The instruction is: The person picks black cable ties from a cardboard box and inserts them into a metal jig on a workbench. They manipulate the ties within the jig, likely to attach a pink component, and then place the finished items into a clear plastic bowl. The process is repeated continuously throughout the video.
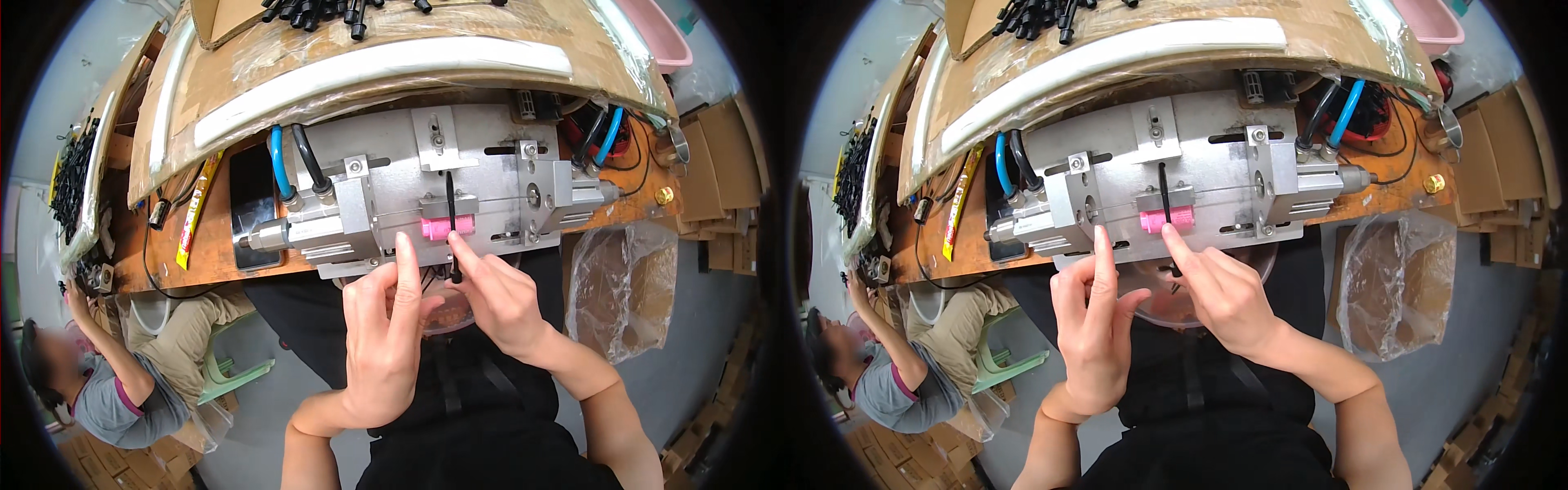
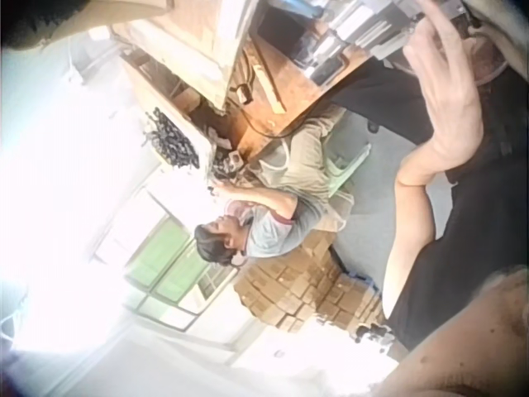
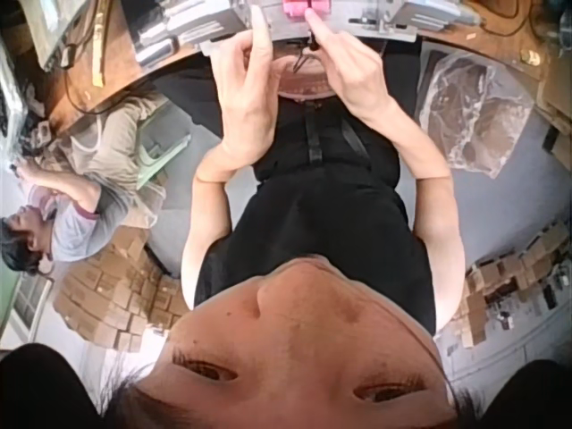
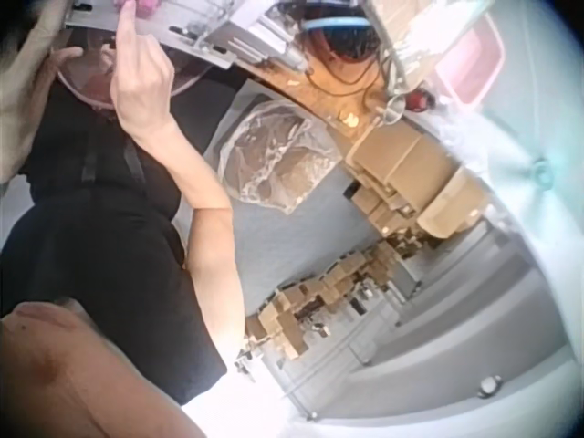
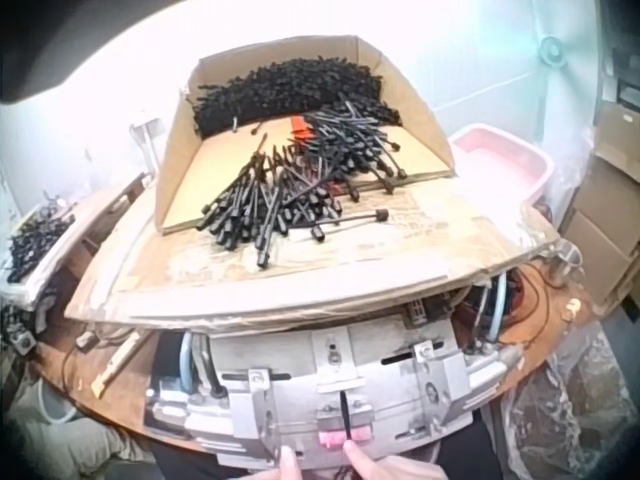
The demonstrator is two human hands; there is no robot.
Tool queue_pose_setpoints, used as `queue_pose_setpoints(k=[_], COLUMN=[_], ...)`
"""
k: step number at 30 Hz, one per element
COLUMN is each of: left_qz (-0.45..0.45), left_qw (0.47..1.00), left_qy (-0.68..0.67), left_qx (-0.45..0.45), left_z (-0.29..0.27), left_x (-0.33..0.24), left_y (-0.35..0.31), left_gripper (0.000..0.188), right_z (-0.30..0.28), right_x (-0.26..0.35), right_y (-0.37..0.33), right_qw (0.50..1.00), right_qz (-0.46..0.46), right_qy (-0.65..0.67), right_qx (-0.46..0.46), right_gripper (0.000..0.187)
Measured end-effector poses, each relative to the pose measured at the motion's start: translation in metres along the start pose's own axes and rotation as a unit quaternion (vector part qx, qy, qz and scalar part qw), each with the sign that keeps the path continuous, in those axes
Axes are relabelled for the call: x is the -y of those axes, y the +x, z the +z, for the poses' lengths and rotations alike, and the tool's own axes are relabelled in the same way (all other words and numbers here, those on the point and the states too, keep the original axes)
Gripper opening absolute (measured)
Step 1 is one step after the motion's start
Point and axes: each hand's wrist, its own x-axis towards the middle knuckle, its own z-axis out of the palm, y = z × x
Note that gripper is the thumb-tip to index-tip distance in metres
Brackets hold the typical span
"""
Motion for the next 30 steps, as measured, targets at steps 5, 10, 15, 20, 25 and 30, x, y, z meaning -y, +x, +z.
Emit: queue_pose_setpoints(k=[5, 10, 15, 20, 25, 30], left_qz=[0.030, 0.091, 0.095, 0.091, 0.116, 0.098], left_qw=[1.000, 0.990, 0.994, 0.995, 0.989, 0.994], left_qy=[0.006, 0.025, 0.056, 0.033, 0.035, 0.052], left_qx=[-0.002, -0.106, -0.019, 0.024, -0.080, 0.010], left_z=[-0.008, -0.030, -0.038, -0.056, -0.039, 0.018], left_x=[0.005, 0.026, 0.051, 0.051, 0.027, 0.003], left_y=[0.020, 0.114, 0.198, 0.184, 0.093, 0.006], left_gripper=[0.072, 0.042, 0.019, 0.019, 0.042, 0.067], right_z=[-0.011, -0.063, -0.087, -0.101, -0.123, -0.135], right_x=[0.006, 0.008, -0.053, -0.076, -0.064, -0.046], right_y=[0.007, 0.062, 0.195, 0.223, 0.178, 0.131], right_qw=[1.000, 0.989, 0.948, 0.952, 0.986, 0.949], right_qz=[0.016, -0.072, -0.116, -0.082, 0.004, 0.159], right_qy=[-0.008, -0.124, -0.260, -0.295, -0.124, 0.241], right_qx=[0.025, -0.019, -0.144, -0.028, -0.115, -0.124], right_gripper=[0.067, 0.047, 0.019, 0.010, 0.028, 0.026])
